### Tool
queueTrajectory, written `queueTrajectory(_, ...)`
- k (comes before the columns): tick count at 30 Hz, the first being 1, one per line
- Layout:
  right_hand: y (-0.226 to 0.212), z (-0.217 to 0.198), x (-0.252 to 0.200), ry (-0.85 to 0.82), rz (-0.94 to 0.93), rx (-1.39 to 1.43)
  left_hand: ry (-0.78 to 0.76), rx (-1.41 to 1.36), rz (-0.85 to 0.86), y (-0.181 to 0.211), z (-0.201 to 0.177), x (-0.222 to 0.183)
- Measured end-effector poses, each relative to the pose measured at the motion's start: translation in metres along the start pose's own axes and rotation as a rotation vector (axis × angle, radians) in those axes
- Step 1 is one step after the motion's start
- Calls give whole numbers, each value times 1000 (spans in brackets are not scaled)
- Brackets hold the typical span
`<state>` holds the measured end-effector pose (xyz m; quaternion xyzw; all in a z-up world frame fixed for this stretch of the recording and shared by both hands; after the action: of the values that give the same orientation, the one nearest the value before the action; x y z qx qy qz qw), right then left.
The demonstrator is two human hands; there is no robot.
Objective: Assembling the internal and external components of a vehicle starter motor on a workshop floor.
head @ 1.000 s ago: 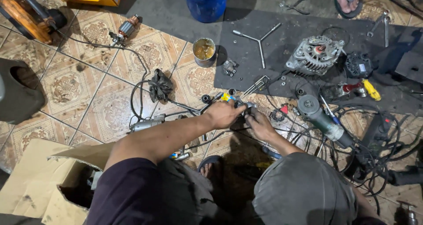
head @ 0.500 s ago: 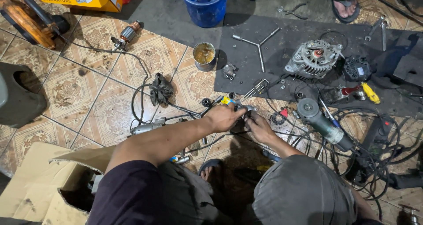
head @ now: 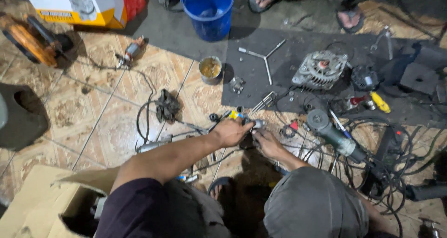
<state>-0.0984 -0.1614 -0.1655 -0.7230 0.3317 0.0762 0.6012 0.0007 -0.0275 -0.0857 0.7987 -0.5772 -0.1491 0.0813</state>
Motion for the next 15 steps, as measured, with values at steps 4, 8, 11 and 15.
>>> queueTrajectory(4,-9,-9,-11,40,-83,-121,2,54,0,8,-8,-9)
queueTrajectory(8,-19,-13,-10,83,-208,-130,45,60,-23,-4,10,1)
queueTrajectory(11,-8,-4,-10,76,-185,-62,44,9,-54,-12,33,4)
queueTrajectory(15,-23,-16,-16,97,-95,-30,64,49,-43,-17,47,6)
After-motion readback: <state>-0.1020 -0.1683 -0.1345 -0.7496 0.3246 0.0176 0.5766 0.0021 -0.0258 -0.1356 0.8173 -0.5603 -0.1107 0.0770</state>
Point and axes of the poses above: each hand's wrist, its own x-axis towards the middle knuckle, its own z-axis out of the palm, y = z × x, the point moved 5 cm from there along x, towards the middle knuckle, and after that the axes turned 15 degrees about y, right-handed, at the moved point
